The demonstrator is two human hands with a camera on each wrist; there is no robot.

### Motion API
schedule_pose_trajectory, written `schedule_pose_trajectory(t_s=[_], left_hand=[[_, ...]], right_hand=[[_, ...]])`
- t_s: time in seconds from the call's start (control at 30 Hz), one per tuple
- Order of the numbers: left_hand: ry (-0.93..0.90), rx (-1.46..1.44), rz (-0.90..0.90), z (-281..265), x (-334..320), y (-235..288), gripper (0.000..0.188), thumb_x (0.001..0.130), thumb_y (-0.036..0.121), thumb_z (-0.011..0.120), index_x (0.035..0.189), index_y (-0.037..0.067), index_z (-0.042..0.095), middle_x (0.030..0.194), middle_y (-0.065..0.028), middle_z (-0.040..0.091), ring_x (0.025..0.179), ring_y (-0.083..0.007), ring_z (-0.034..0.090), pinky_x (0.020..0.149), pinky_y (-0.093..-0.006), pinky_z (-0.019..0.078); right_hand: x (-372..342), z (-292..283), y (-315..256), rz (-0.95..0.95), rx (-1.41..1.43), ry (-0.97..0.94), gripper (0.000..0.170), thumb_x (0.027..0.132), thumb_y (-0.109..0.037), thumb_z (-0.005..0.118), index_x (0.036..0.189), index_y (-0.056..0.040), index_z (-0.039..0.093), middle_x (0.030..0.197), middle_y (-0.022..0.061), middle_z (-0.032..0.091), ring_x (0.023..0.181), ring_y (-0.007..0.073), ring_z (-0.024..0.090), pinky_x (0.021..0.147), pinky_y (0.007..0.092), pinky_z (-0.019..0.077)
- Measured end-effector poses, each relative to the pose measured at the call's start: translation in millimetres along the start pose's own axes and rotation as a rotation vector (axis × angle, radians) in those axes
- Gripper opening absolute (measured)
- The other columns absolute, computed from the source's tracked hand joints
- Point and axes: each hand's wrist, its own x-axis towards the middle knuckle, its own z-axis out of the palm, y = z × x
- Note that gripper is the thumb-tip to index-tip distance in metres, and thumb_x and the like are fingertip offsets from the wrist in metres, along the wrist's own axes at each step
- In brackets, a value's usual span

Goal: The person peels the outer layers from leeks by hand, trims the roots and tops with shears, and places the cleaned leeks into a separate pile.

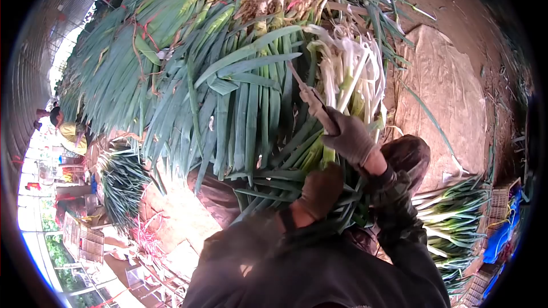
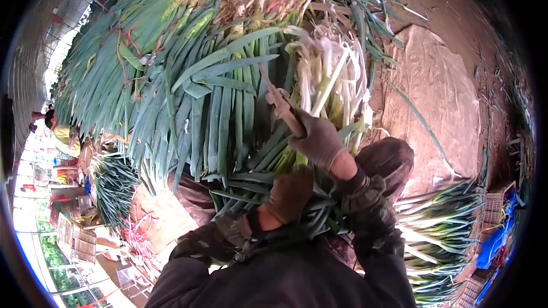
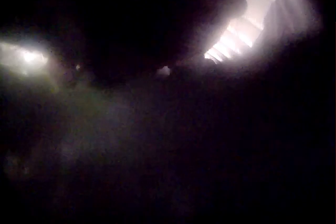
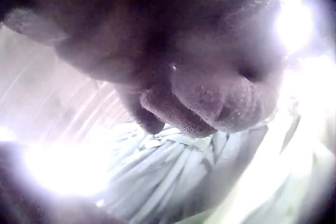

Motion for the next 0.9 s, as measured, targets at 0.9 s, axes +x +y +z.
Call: schedule_pose_trajectory(t_s=[0.9], left_hand=[[-0.155,-0.022,-0.582,-77,223,-246,0.057,0.069,0.041,0.080,0.111,0.005,0.066,0.106,-0.0186,0.070,0.100,-0.0342,0.068,0.084,-0.0427,0.0540]], right_hand=[[25,17,-11,-0.057,0.147,-0.006,0.054,0.074,-0.011,0.067,0.126,-0.0065,0.052,0.082,0.0250,0.063,0.081,0.0440,0.063,0.069,0.0441,0.0499]])
